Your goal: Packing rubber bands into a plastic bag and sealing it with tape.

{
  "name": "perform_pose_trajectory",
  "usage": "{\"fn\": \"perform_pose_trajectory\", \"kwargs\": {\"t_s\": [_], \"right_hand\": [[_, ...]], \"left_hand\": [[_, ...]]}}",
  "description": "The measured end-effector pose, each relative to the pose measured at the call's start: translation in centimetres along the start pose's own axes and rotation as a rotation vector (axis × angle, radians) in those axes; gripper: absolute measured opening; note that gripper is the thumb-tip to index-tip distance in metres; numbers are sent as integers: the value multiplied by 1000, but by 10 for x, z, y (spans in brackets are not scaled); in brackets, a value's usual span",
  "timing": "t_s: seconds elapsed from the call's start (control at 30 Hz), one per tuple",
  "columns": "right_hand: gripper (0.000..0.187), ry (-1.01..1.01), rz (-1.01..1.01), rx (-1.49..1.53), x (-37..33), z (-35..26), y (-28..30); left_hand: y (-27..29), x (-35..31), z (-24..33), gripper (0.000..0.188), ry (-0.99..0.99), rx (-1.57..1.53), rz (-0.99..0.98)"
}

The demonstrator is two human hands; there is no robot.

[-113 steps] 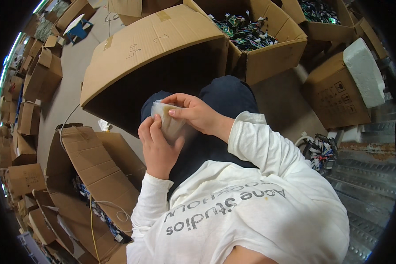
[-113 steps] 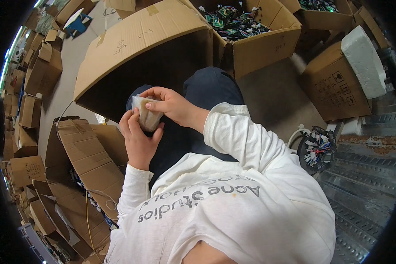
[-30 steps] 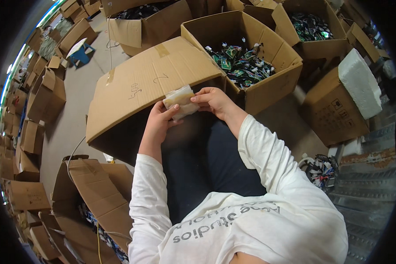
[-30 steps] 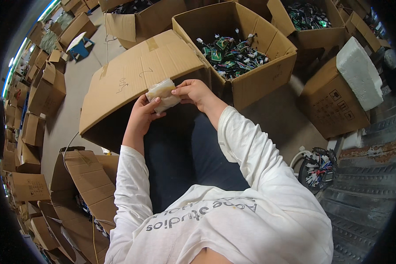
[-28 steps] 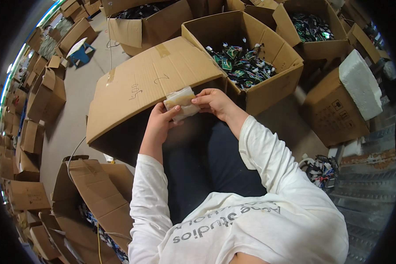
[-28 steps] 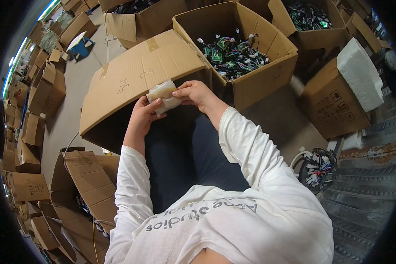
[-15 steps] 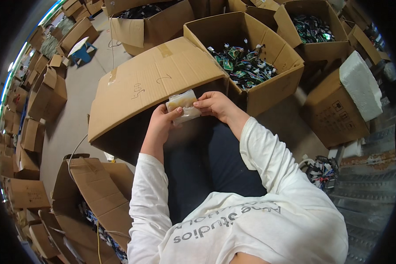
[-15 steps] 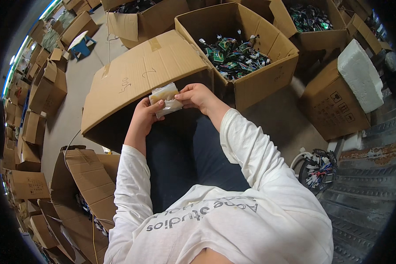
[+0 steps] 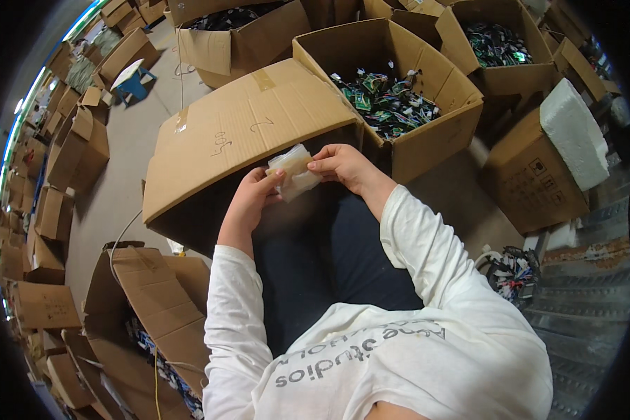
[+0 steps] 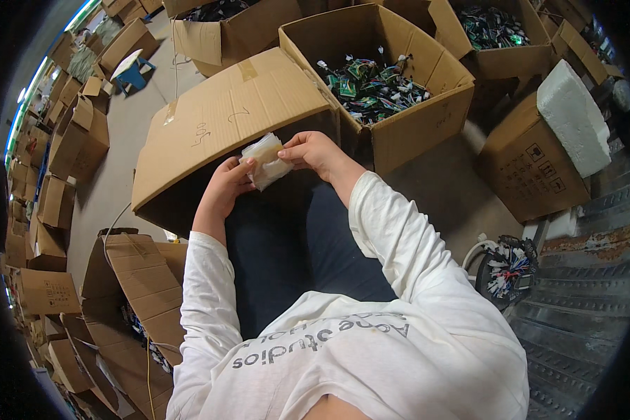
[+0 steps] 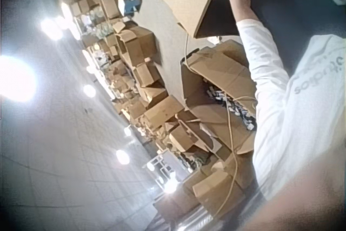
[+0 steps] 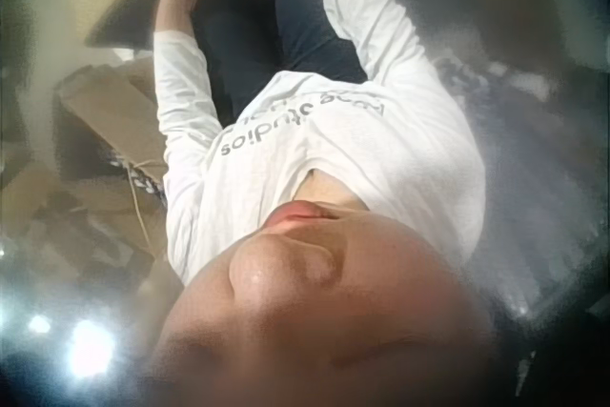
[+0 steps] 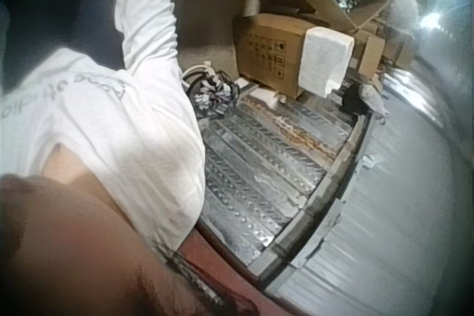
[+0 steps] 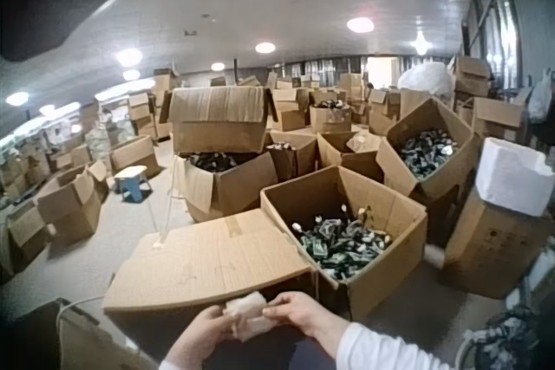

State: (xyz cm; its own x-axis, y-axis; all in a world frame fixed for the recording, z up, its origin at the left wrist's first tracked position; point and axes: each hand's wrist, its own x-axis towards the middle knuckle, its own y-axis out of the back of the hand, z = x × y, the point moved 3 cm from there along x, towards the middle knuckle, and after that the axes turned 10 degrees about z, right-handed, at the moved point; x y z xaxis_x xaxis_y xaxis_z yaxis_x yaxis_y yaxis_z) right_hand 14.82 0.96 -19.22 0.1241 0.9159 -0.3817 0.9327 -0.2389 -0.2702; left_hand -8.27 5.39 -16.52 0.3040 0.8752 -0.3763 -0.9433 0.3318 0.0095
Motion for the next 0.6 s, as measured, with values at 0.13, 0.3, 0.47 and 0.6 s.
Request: {"fn": "perform_pose_trajectory", "kwargs": {"t_s": [0.13,0.3,0.47,0.6], "right_hand": [[18,1,-24,-8,-3,-1,1],[20,14,-35,-49,-9,-4,-5],[20,21,-39,-43,-10,-4,-3],[20,21,-21,-42,-10,-5,-5]], "left_hand": [[-3,-1,-1,36,-20,5,-12],[0,3,-7,25,-83,-86,27],[-3,5,-7,22,-98,-100,46],[-2,2,-7,27,-133,-123,63]]}}
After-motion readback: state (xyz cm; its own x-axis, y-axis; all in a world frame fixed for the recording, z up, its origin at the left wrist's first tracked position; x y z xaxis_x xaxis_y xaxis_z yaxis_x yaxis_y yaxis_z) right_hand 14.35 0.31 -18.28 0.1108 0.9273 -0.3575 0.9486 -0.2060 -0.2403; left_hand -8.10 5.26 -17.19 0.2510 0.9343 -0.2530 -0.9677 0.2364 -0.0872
